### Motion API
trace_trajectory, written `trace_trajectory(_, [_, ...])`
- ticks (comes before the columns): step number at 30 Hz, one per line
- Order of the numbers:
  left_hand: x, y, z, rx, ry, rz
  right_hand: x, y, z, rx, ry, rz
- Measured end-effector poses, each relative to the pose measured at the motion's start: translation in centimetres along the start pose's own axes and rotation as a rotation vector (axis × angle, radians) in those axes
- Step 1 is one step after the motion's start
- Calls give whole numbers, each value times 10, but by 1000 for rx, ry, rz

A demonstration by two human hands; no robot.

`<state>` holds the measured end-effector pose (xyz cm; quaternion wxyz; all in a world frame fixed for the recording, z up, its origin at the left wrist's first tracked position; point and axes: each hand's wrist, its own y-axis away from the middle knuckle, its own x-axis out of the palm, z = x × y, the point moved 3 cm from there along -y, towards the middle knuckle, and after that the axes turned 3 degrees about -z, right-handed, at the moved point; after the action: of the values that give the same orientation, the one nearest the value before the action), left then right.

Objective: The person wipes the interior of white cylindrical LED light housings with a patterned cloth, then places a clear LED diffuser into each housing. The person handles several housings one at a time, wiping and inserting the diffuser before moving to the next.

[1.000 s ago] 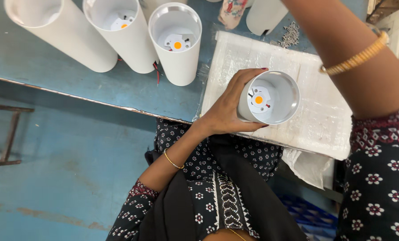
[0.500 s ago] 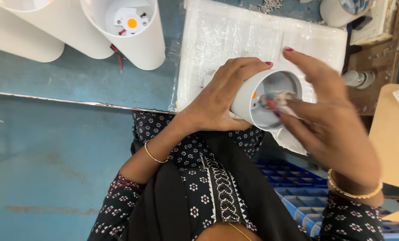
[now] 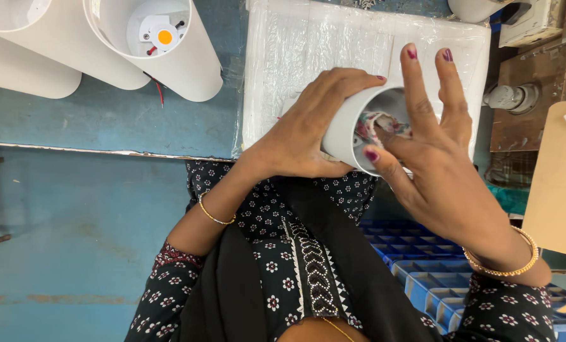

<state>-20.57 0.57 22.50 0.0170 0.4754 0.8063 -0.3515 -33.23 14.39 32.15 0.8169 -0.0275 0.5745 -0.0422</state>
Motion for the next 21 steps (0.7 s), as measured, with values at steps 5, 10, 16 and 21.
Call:
trace_trajectory(5, [-7, -9, 11, 31, 69, 45, 1, -4, 0, -81, 48, 20])
trace_trajectory(10, [-8, -13, 20, 67, 90, 101, 6, -8, -4, -142, 113, 26])
trace_trajectory(16, [-6, -18, 26, 72, 110, 161, 13, -7, -9, -181, 181, 15])
trace_trajectory(21, [-8, -22, 26, 109, 129, 200, 12, -7, -16, -232, 198, 21])
